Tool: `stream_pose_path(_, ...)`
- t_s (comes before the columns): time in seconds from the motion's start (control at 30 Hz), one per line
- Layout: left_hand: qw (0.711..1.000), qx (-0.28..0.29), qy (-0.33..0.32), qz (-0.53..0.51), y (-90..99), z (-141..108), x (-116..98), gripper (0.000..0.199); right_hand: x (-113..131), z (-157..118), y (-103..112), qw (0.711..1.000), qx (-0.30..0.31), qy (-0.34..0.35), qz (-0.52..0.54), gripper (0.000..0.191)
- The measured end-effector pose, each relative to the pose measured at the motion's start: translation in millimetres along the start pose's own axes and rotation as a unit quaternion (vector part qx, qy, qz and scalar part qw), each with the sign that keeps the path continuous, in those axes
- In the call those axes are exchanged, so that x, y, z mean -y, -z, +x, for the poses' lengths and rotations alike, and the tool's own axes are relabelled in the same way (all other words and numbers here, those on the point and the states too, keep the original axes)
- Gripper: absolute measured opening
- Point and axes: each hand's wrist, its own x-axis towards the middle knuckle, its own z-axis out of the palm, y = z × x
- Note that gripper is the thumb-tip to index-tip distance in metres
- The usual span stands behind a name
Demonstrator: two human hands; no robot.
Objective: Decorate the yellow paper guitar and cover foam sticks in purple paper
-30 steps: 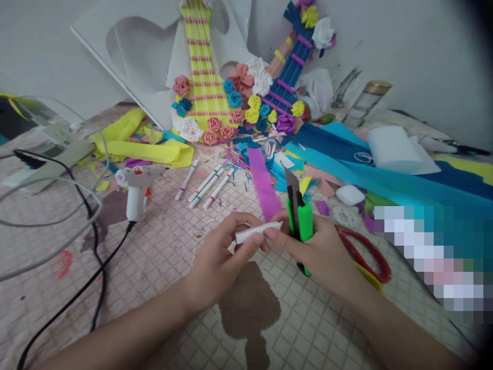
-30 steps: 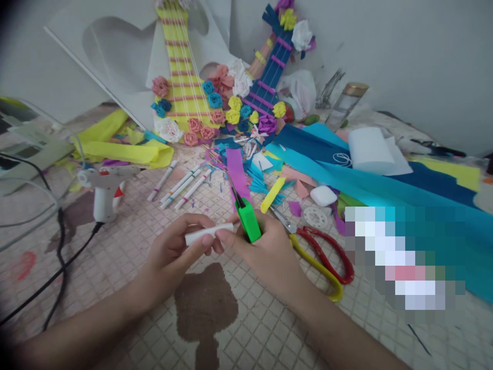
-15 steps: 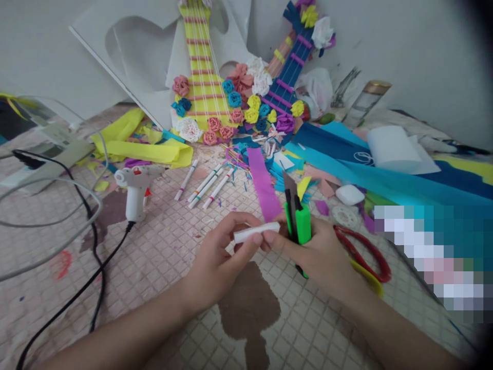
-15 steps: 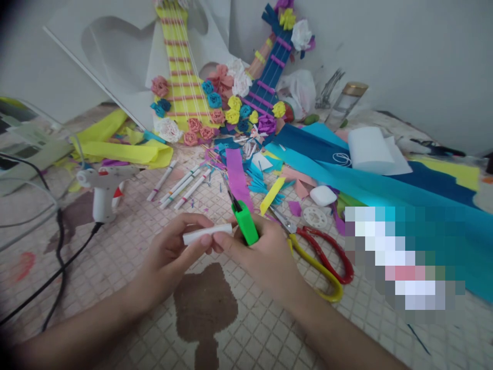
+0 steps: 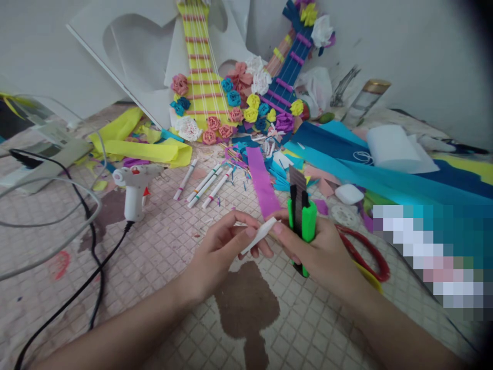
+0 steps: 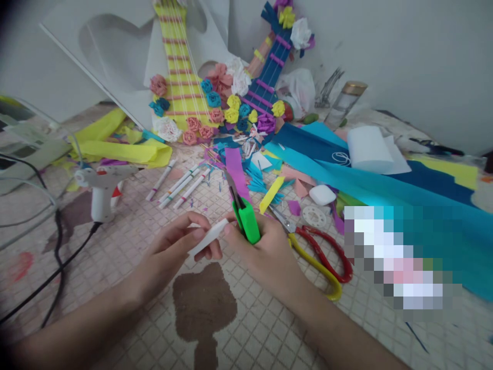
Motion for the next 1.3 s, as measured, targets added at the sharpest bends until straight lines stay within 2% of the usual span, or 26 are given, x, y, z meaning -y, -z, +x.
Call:
stream_pose_path(0.23, 0.999, -0.008, 0.017, -0.031, -5.4, -0.1, -4.8, 0.018, -3.7, 0.2, -0.3, 0.996, 0.031, -0.008, 0.086, 0.021)
stream_pose_path(0.53, 0.995, 0.025, 0.051, -0.078, -3.2, -0.6, -1.0, 0.011, -3.5, -1.7, -0.3, 0.991, 0.028, -0.057, 0.114, 0.026)
stream_pose_path(0.67, 0.996, 0.014, 0.054, -0.07, -1.8, 0.8, -1.3, 0.007, -1.8, 0.0, -2.2, 0.988, 0.019, -0.072, 0.136, 0.025)
stream_pose_path(0.83, 0.995, 0.022, 0.075, -0.066, -3.0, 2.1, 0.5, 0.012, -3.7, 1.3, -7.2, 0.991, 0.059, -0.05, 0.109, 0.024)
stream_pose_path(0.9, 0.998, -0.01, 0.058, -0.034, -2.1, 2.6, 2.2, 0.012, -5.2, 1.2, -8.7, 0.988, 0.043, -0.075, 0.124, 0.025)
stream_pose_path(1.0, 0.994, -0.085, 0.006, 0.069, 2.4, 4.3, 4.1, 0.013, -6.6, 1.7, -8.0, 0.975, -0.009, -0.097, 0.199, 0.024)
stream_pose_path(1.1, 0.962, -0.11, -0.046, 0.247, 9.3, 6.5, 5.7, 0.015, -6.0, 3.0, -5.2, 0.965, -0.03, -0.093, 0.242, 0.023)
stream_pose_path(1.2, 0.886, -0.088, -0.101, 0.444, 16.1, 8.6, 10.5, 0.018, -4.1, 4.2, -3.7, 0.963, -0.035, -0.098, 0.249, 0.023)
stream_pose_path(1.3, 0.821, -0.038, -0.124, 0.557, 20.9, 10.9, 18.4, 0.033, -2.9, 4.5, -4.3, 0.961, -0.033, -0.106, 0.253, 0.023)
